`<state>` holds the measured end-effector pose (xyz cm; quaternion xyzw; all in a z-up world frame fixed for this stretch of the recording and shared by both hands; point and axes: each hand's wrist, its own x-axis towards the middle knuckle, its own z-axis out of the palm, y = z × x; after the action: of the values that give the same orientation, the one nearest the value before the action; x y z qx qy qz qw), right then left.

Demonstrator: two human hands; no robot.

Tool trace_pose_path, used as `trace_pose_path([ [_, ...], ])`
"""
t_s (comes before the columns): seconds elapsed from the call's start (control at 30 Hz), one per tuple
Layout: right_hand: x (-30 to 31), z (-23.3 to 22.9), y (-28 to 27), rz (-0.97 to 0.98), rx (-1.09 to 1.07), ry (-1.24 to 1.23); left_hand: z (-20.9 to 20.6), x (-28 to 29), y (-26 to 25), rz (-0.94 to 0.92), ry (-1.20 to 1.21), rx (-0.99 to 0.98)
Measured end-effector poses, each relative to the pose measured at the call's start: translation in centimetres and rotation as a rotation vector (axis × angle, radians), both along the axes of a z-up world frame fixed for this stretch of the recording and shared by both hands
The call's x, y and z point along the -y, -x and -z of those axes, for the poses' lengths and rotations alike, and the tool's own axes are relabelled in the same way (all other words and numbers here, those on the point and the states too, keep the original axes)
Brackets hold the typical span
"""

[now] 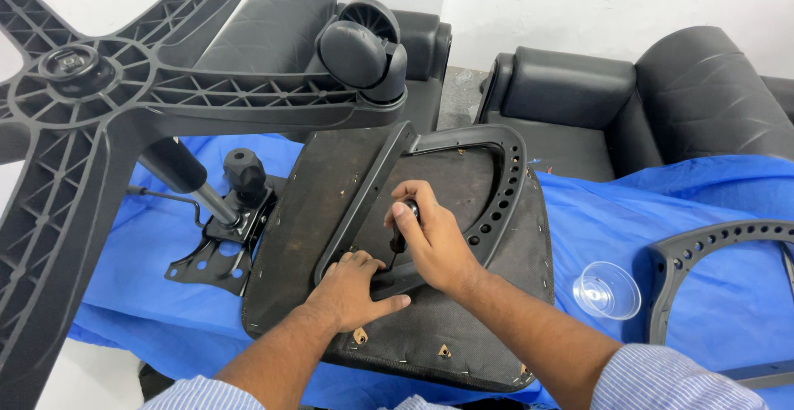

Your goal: The person uses a screwdriver to tighten screws into a black plastic chair frame, securing it to the chair base. The hands hold the frame steady while turning the screwdriver repeatedly.

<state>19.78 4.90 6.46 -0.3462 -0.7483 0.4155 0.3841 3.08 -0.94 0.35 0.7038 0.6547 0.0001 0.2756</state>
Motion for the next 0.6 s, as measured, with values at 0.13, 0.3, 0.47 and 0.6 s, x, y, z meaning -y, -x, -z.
trace_pose_path([
  [0.13, 0.3, -0.3, 0.0, -0.002, 0.061, 0.045, -0.6, -0.4, -0.1, -0.012, 0.054, -0.006],
  [0.3, 0.4, -0.8, 0.2, -0.018, 0.062, 0.019, -1.7, -0.5, -0.4, -0.011, 0.095, -0.013],
  [0.47, 0.1, -0.9, 0.3, 0.004, 0.105, 0.087, -1.9, -0.7, -0.3, -0.052, 0.169, 0.002],
  [0.6, -0.5, -0.5, 0.4, -0.02, 0.039, 0.049, -1.4, -0.6, 0.0, -0.007, 0.091, 0.009],
])
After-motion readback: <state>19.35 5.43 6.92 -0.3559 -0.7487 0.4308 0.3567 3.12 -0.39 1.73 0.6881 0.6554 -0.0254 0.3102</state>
